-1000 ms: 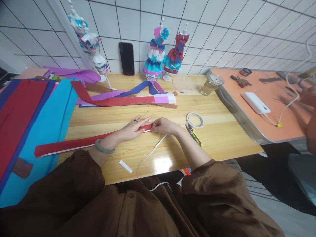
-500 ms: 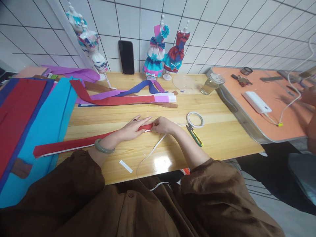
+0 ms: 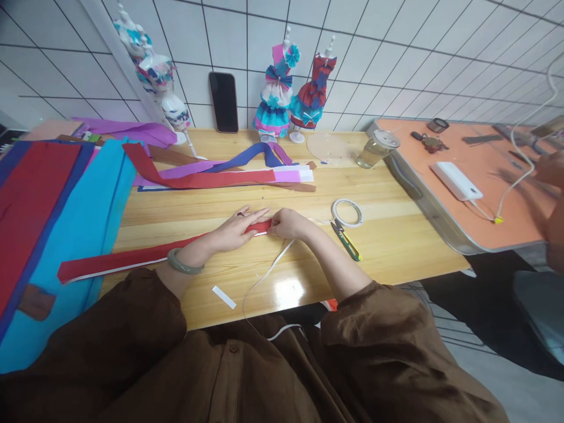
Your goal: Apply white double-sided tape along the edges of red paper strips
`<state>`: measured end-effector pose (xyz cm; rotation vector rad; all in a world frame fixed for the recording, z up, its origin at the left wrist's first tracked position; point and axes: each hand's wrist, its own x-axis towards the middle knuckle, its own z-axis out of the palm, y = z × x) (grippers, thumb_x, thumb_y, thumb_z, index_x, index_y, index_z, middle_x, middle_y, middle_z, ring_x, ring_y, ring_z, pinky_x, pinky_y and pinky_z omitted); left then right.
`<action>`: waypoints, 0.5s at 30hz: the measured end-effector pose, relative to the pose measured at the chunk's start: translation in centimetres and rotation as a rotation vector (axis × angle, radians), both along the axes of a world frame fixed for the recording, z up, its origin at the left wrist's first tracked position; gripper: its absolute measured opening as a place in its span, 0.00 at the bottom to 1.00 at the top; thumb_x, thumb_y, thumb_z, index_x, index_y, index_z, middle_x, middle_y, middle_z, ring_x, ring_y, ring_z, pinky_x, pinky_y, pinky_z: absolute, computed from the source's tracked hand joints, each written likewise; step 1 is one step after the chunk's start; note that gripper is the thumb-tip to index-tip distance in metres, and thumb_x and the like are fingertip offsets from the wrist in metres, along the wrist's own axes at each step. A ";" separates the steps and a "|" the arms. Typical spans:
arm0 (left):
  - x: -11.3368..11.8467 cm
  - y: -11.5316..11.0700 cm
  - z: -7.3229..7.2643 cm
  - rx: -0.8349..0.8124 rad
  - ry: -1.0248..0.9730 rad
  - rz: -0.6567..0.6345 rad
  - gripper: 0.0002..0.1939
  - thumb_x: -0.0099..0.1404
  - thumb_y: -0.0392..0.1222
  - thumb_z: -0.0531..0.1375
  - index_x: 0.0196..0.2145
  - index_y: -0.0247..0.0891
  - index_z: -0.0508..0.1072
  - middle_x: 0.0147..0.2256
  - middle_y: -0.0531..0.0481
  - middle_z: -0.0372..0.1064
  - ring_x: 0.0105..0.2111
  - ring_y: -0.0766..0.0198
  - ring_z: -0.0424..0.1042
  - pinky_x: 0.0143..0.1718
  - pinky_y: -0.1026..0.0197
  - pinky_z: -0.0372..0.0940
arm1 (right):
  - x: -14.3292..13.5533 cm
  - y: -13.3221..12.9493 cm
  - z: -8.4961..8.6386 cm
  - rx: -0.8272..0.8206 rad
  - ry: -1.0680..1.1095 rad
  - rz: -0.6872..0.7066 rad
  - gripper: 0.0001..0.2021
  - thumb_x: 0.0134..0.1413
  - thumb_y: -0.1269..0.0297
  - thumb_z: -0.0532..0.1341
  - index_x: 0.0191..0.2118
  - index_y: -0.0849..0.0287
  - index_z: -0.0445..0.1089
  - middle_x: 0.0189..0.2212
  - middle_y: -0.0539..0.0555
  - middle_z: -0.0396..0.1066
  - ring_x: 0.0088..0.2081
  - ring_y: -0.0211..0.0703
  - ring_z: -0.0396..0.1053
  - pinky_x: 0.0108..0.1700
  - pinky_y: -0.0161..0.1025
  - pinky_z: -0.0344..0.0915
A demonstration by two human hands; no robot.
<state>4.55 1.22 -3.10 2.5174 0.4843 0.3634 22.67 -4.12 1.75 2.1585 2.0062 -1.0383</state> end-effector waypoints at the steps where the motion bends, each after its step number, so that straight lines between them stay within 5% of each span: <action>1: 0.0 0.0 0.0 0.005 -0.008 -0.006 0.32 0.61 0.34 0.49 0.61 0.44 0.43 0.59 0.53 0.49 0.58 0.64 0.50 0.60 0.54 0.38 | -0.1 0.0 0.0 0.009 -0.020 0.003 0.08 0.41 0.63 0.57 0.24 0.61 0.71 0.21 0.52 0.69 0.23 0.38 0.63 0.24 0.33 0.54; 15: -0.3 0.0 -0.1 -0.052 -0.153 0.031 0.29 0.59 0.29 0.45 0.59 0.38 0.49 0.59 0.48 0.49 0.59 0.67 0.45 0.59 0.58 0.46 | -1.9 -1.5 0.9 0.201 -0.286 0.020 0.09 0.46 0.64 0.55 0.26 0.61 0.71 0.27 0.61 0.71 0.30 0.49 0.66 0.30 0.38 0.52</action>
